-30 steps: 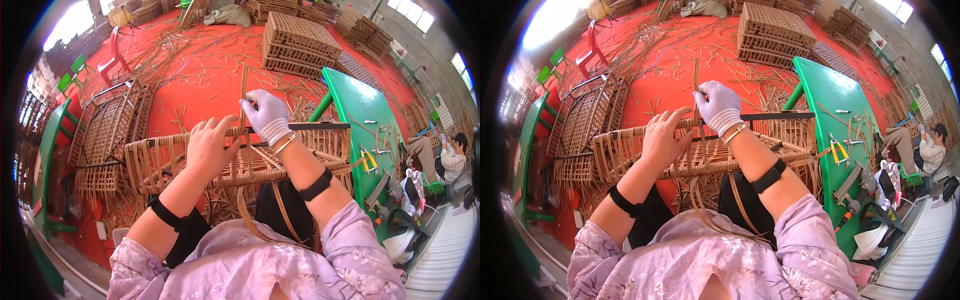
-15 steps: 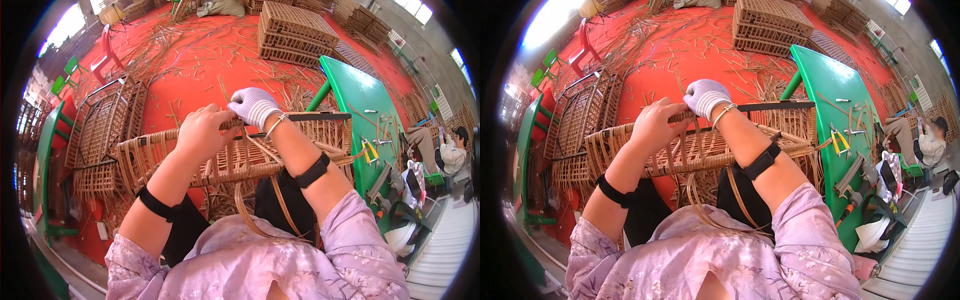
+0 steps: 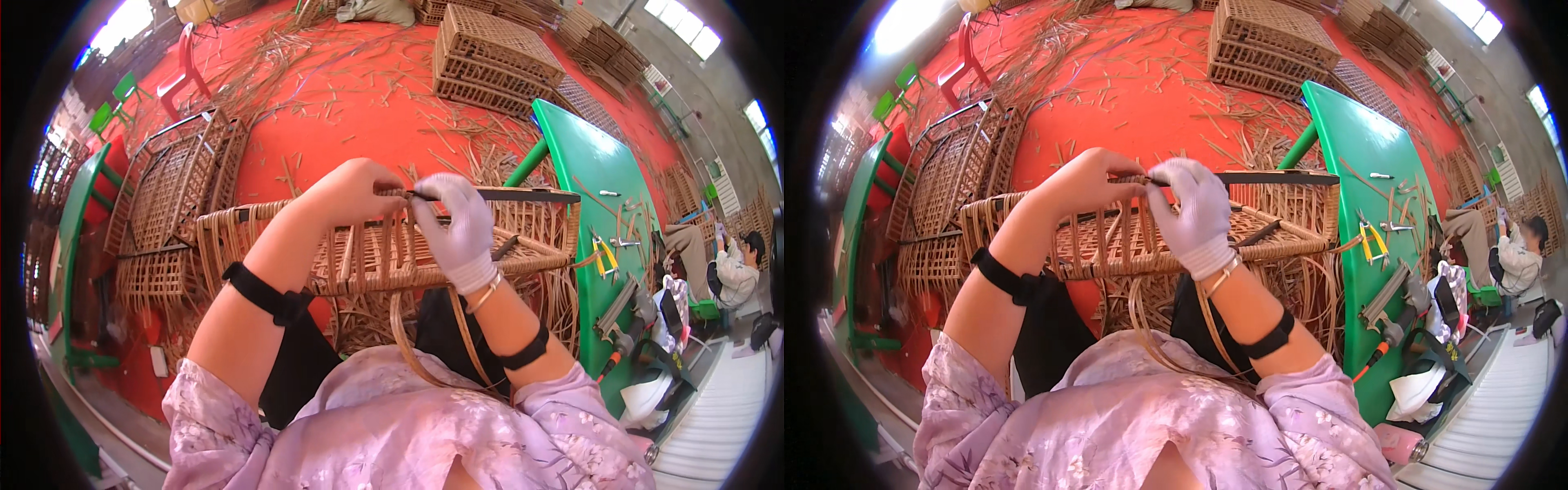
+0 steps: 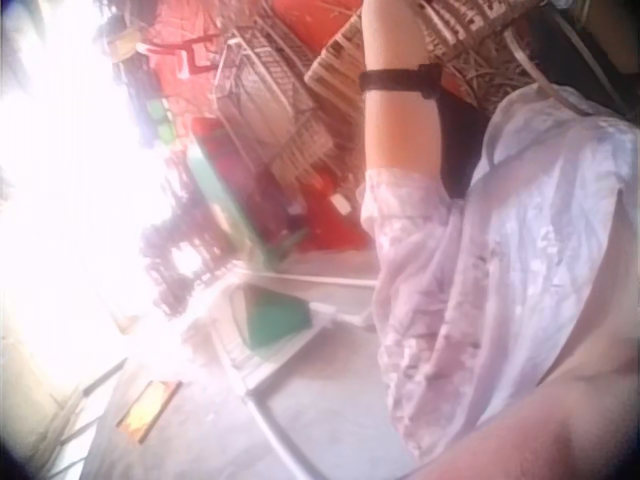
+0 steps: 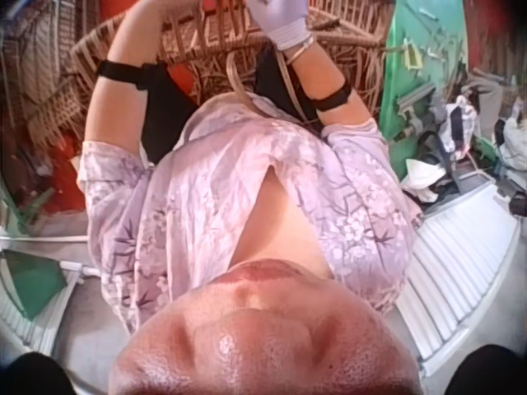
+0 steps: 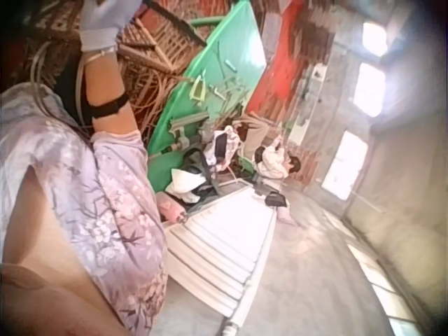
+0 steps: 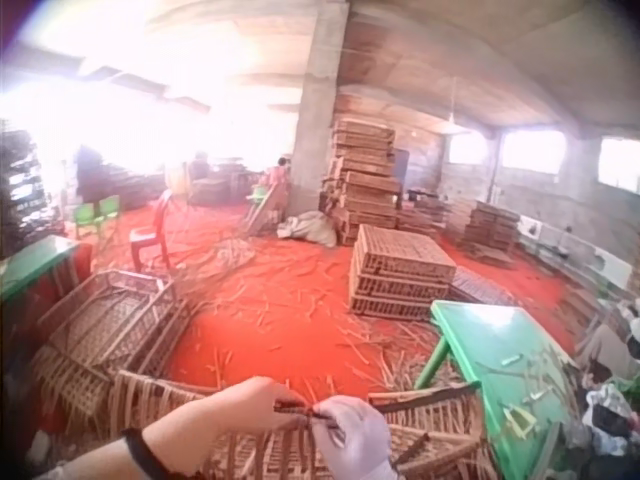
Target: Weaving and assembling a wicker basket using weaving strips, pliers, and a staple gun.
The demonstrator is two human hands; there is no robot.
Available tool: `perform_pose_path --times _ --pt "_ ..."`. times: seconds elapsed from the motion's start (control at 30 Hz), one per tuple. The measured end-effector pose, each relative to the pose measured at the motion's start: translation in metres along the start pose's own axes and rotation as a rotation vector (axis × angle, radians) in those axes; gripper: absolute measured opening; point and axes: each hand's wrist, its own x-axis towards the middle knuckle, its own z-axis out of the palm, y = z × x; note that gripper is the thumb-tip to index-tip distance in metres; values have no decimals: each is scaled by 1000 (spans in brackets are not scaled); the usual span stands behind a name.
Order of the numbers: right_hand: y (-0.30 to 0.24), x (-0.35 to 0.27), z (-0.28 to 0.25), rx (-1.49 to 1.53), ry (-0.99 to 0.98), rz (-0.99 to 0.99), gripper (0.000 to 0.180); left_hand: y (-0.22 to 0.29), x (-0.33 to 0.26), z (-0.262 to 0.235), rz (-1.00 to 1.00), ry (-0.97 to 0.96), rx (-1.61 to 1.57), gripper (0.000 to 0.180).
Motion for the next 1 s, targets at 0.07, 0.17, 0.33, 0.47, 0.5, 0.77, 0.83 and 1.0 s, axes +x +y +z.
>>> perform_pose_path --times 0.07,0.17,0.33,0.47,0.5,0.77,0.83,1.0 --pt "-6 -16 -10 -156 -96 -67 24 -3 6 -2 -31 -74 -53 31" --pt "-13 -34 -17 -290 -253 -7 36 -11 13 -5 -104 -170 -141 30" --pt "-26 -40 -22 -365 -395 54 53 -14 18 -10 -120 -271 -180 31" --pt "-27 -41 -17 -404 -381 52 59 -12 18 -9 -144 -266 -291 28" --pt "-25 -40 -16 -414 -380 56 60 -12 18 -9 -155 -278 -307 27" --pt "-14 -32 -2 -396 -282 41 62 -9 18 -9 -187 -276 -331 27" --pt "-10 -28 2 -416 -258 13 60 -9 17 -10 -182 -279 -322 28" --pt "-2 -20 6 -100 -116 -166 26 -10 16 -11 -163 -284 -261 27"
